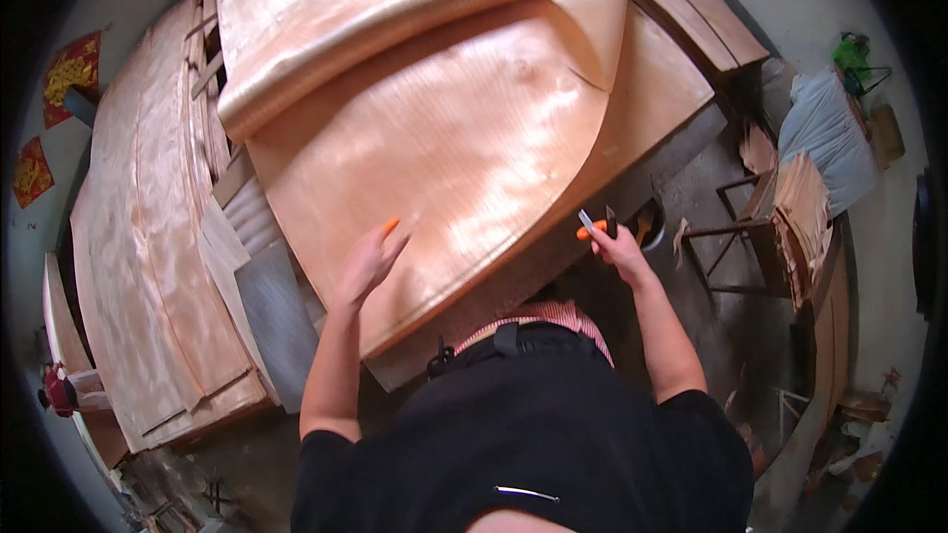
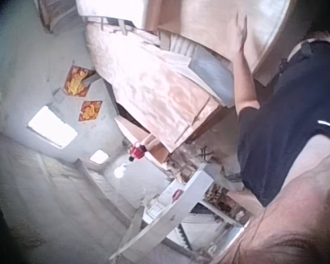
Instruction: The person uses a utility knife and a yellow plastic guide to cut thin sheets of wood veneer on a workbench. They repeatedly score the veneer along the guide, lift the cut sections, and peel them away from the underlying sheet.
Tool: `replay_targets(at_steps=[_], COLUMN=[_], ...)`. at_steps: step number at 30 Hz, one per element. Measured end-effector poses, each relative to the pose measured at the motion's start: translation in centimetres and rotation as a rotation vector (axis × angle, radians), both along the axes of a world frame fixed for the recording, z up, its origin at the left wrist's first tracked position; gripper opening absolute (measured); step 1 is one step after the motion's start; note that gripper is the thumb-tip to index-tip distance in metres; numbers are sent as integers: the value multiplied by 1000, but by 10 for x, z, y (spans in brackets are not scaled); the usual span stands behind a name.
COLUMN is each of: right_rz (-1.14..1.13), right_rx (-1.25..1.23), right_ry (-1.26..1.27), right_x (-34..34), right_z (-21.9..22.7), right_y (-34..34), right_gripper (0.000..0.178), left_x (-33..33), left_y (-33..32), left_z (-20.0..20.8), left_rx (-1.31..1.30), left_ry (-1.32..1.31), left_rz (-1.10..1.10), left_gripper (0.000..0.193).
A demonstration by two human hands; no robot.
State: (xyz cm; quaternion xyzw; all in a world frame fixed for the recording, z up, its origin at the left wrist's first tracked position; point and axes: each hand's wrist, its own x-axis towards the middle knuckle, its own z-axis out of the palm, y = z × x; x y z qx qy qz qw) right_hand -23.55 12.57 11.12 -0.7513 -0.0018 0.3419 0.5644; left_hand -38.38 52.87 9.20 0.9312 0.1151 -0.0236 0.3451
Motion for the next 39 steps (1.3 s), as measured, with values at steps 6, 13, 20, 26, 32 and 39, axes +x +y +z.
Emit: replay_targets(at_steps=[6, 13, 20, 26, 32, 39], right_rz=[385, 635, 795, 958, 964, 1012], right_rx=[14, -227, -278, -242, -141, -135], right_ry=[-141, -398, -396, -368, -227, -105], right_x=[44, 105, 157, 165, 182, 168], right_z=[18, 28, -8, -5, -28, -101], right_y=[-5, -14, -35, -33, 16, 74], right_gripper=[15, 16, 20, 24, 21, 19], left_x=[70, 49, 83, 97, 88, 83], left_y=[-157, -228, -220, -234, -254, -265], left_z=[-42, -71, -56, -81, -77, -87], left_rx=[216, 410, 238, 482, 501, 481], left_ry=[-43, 12, -245, 161, 242, 130], left_rz=[-256, -178, 156, 178, 172, 258], left_gripper=[71, 68, 53, 81, 87, 82])
